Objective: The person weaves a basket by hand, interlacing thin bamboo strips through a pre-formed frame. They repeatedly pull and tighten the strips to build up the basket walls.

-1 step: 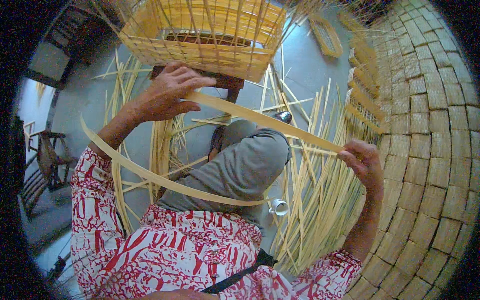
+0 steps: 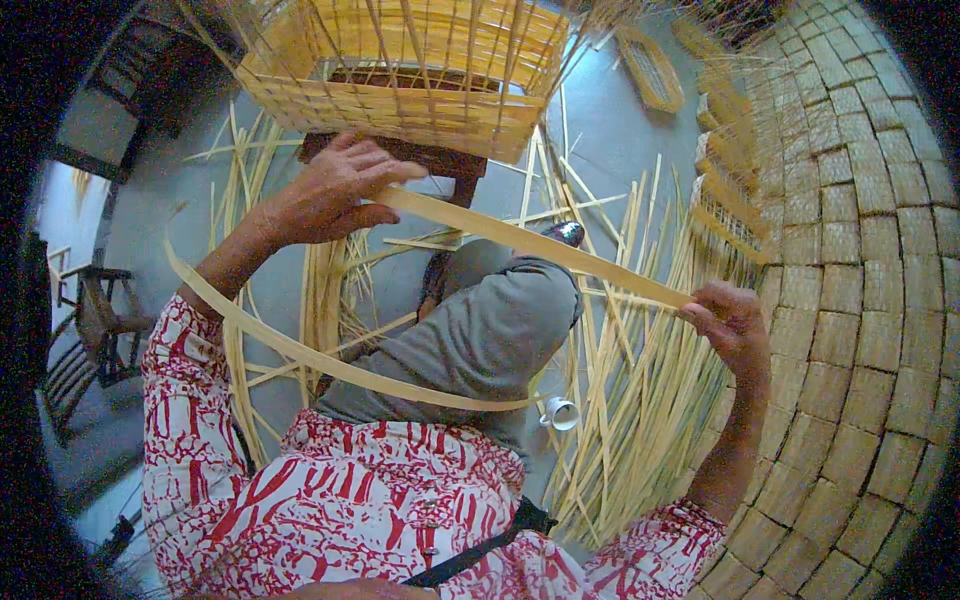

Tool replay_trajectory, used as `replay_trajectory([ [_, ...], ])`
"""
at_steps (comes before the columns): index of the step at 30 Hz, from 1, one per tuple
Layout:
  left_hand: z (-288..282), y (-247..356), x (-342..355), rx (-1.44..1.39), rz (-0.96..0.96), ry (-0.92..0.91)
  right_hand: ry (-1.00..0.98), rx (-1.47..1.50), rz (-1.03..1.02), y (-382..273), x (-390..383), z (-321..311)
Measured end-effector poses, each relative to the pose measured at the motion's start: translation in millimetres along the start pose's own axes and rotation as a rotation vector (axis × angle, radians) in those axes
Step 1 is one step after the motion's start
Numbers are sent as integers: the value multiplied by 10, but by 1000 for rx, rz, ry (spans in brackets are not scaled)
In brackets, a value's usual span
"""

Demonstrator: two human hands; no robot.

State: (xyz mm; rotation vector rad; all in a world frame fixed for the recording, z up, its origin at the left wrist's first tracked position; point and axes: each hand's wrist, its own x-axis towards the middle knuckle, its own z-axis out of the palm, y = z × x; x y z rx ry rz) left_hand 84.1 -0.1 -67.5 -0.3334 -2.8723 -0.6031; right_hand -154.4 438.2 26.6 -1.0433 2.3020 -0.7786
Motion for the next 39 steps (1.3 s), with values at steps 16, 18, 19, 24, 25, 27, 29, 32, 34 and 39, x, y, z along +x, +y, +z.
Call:
replay_trajectory([
  [16,180,265,280,-121,81,244,-337,181,-63,-518,638,867],
  [18,58,119,312,-352,-167,551,-197,174,-85,-94,595,769],
  [19,-43,27,399,-206,-202,716,-120,169,-82,100,530,731],
  [24,-313,-200,684,-371,-232,671,17,-186,-194,87,659,916],
  [25,-428,-122,774,-412,-226,707,29,-248,-261,58,693,930],
  [27,-637,56,895,-495,-220,773,49,-368,-395,-19,755,1011],
  [29,-621,-167,952,-527,-81,737,24,-344,-330,47,750,1048],
  [32,-655,-109,966,-500,-183,671,35,-384,-295,156,668,1084],
  [34,-628,-122,1019,-529,-48,699,52,-340,-254,218,630,1086],
  [39,-574,-87,623,-391,-69,912,-21,-265,-209,8,719,1218],
])
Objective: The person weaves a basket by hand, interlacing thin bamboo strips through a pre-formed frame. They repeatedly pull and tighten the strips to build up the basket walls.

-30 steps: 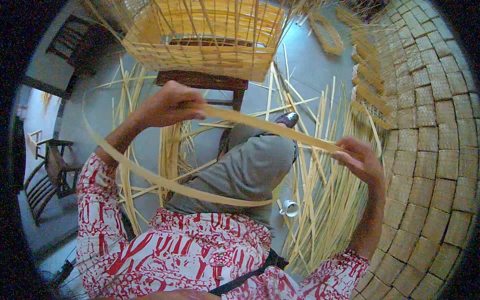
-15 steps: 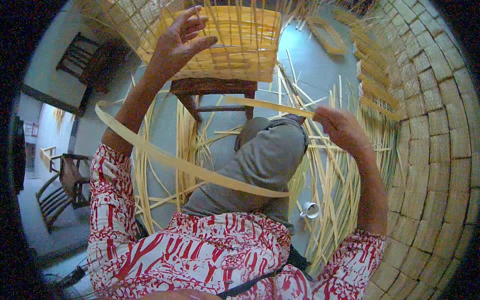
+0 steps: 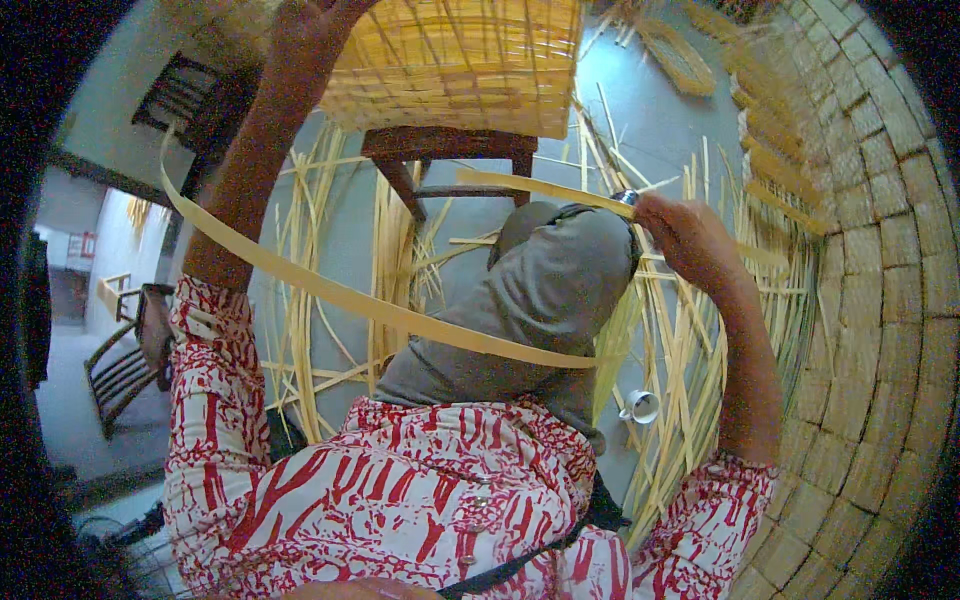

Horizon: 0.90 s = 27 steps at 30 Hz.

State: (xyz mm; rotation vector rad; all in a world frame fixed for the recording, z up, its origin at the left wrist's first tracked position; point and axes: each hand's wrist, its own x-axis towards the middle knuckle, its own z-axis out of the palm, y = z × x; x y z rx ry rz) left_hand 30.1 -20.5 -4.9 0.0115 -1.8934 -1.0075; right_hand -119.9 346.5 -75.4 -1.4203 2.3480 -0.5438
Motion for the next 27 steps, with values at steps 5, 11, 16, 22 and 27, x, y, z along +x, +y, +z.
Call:
replay_trajectory([
  [5,-298,-486,-690,281,-93,-172,36,-5,43,-69,-136,-101],
  [11,-263,-998,-1305,643,-230,-475,149,-152,-265,-743,108,-152],
  [16,-88,-1208,-1271,834,-205,-505,85,-346,-431,-1221,257,-35],
  [22,23,-1061,-1104,886,-174,-534,88,-363,-512,-1213,538,390],
  [27,-12,-1067,-1096,875,-199,-518,-45,-284,-461,-1216,727,596],
])
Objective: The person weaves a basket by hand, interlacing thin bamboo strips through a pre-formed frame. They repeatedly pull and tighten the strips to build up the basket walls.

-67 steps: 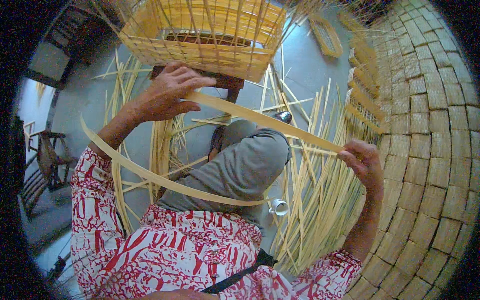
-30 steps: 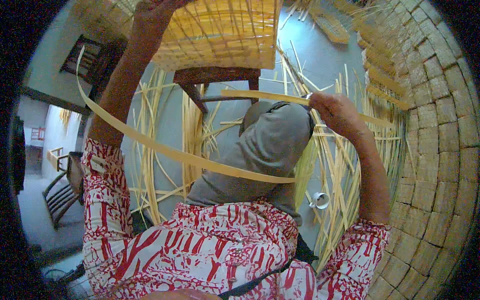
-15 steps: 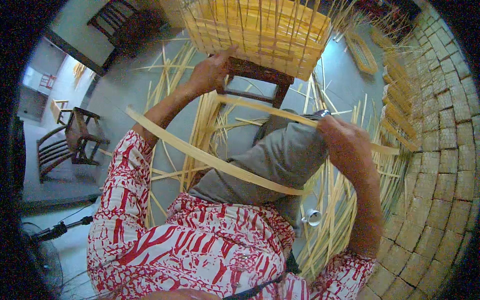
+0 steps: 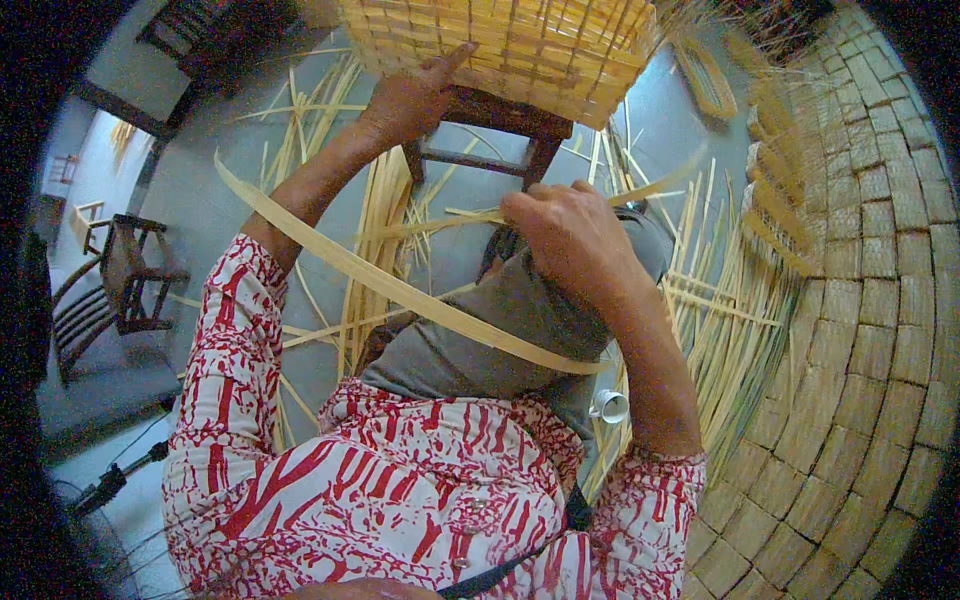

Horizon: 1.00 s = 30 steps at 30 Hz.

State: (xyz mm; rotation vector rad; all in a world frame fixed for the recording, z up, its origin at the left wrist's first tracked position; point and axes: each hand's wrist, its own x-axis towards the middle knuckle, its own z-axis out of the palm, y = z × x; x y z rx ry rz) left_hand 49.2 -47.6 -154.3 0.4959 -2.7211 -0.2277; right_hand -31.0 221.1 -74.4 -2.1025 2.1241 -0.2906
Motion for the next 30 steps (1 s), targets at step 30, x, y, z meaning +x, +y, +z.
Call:
replay_trajectory([
  [30,533,-237,33,38,71,49,-52,58,219,34,91,138],
])
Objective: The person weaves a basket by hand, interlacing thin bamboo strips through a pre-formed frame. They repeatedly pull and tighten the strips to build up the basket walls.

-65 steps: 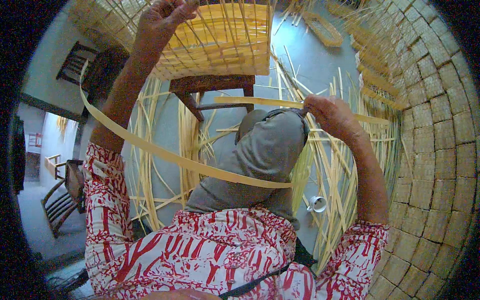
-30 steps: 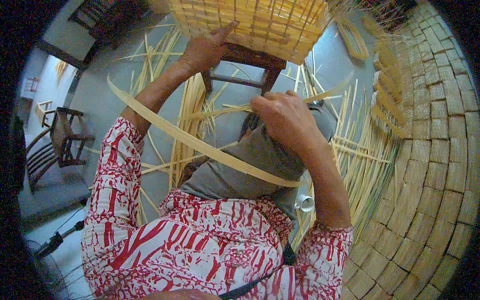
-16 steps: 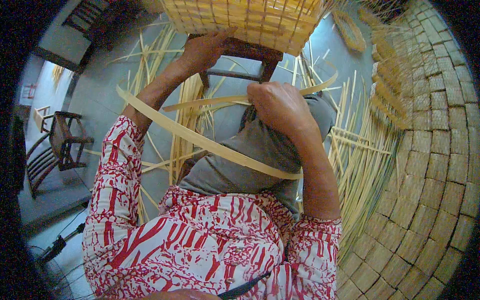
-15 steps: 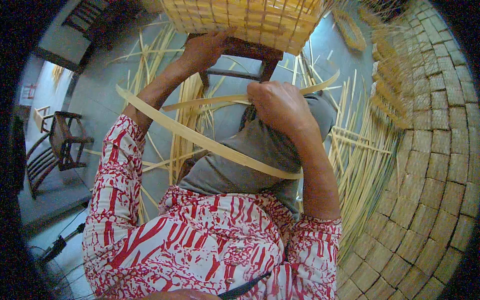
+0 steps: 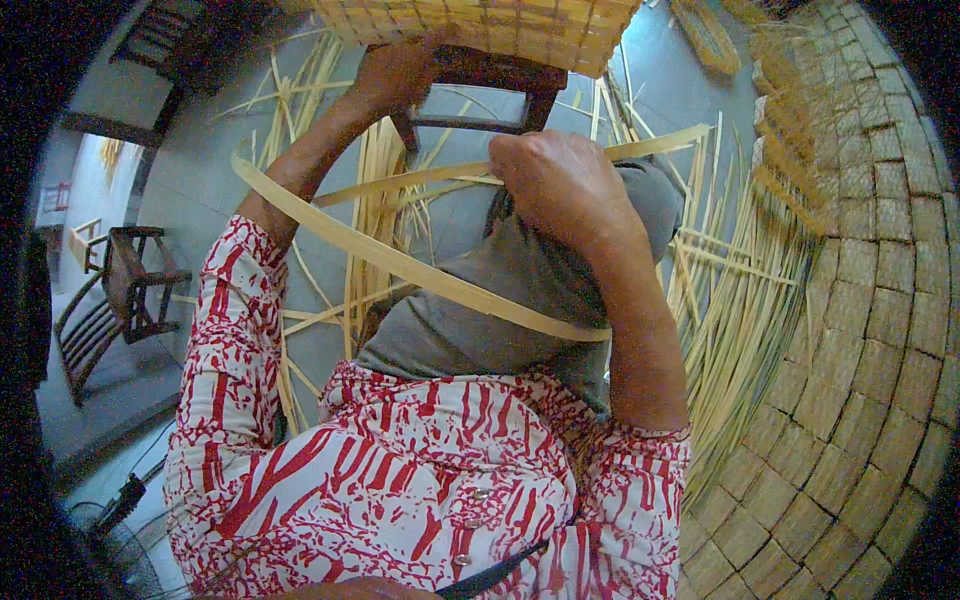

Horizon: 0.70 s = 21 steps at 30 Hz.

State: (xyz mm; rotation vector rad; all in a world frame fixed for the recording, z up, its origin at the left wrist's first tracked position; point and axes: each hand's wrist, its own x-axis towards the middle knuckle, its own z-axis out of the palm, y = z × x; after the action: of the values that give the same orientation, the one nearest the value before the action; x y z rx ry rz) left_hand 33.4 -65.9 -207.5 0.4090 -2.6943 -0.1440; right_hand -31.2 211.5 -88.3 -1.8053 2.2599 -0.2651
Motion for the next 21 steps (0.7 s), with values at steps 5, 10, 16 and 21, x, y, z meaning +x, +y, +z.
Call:
replay_trajectory([
  [5,130,22,-19,9,-20,-146,-15,5,-9,27,4,8],
  [10,140,65,-14,-3,-97,-289,-51,-12,-15,-33,34,-32],
  [16,39,-111,-141,-154,-106,-289,-27,-12,-15,-104,-62,7],
  [21,-247,-1505,-642,-349,-346,-30,29,-84,-60,-206,-201,66],
])
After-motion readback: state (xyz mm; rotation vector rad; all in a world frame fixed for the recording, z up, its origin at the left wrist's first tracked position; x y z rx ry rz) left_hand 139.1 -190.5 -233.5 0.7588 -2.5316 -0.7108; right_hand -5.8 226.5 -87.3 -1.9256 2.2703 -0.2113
